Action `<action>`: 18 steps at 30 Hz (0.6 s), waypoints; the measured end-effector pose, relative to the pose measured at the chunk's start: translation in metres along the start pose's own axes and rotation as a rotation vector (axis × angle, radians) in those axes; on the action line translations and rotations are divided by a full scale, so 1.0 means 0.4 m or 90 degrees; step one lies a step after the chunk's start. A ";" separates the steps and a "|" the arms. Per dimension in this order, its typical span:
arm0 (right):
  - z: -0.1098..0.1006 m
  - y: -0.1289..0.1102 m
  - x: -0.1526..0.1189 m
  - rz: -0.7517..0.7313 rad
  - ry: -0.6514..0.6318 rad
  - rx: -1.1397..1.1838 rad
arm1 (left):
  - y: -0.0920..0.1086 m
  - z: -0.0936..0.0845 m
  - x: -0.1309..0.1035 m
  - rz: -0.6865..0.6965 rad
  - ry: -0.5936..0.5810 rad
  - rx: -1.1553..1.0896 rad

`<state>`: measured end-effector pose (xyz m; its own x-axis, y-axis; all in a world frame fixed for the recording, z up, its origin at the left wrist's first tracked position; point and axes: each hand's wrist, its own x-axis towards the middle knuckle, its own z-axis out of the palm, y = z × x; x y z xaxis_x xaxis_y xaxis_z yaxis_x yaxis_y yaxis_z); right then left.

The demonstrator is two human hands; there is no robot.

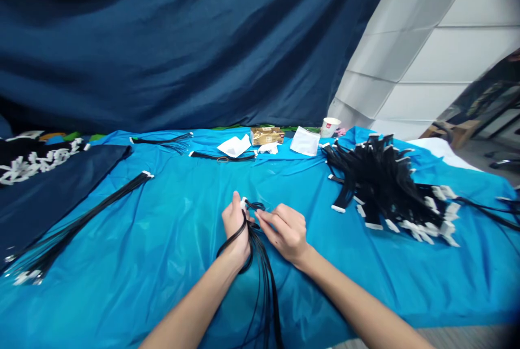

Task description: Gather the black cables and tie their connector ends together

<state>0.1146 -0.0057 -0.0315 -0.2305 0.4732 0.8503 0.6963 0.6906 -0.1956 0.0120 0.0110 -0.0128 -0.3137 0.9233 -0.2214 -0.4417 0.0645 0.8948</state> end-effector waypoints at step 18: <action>-0.004 -0.004 0.004 -0.098 0.036 -0.074 | -0.001 0.000 -0.001 0.026 0.015 0.003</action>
<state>0.1141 -0.0069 -0.0289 -0.3040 0.3327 0.8927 0.7300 0.6834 -0.0061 0.0124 0.0105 -0.0129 -0.3511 0.9159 -0.1943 -0.4242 0.0294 0.9051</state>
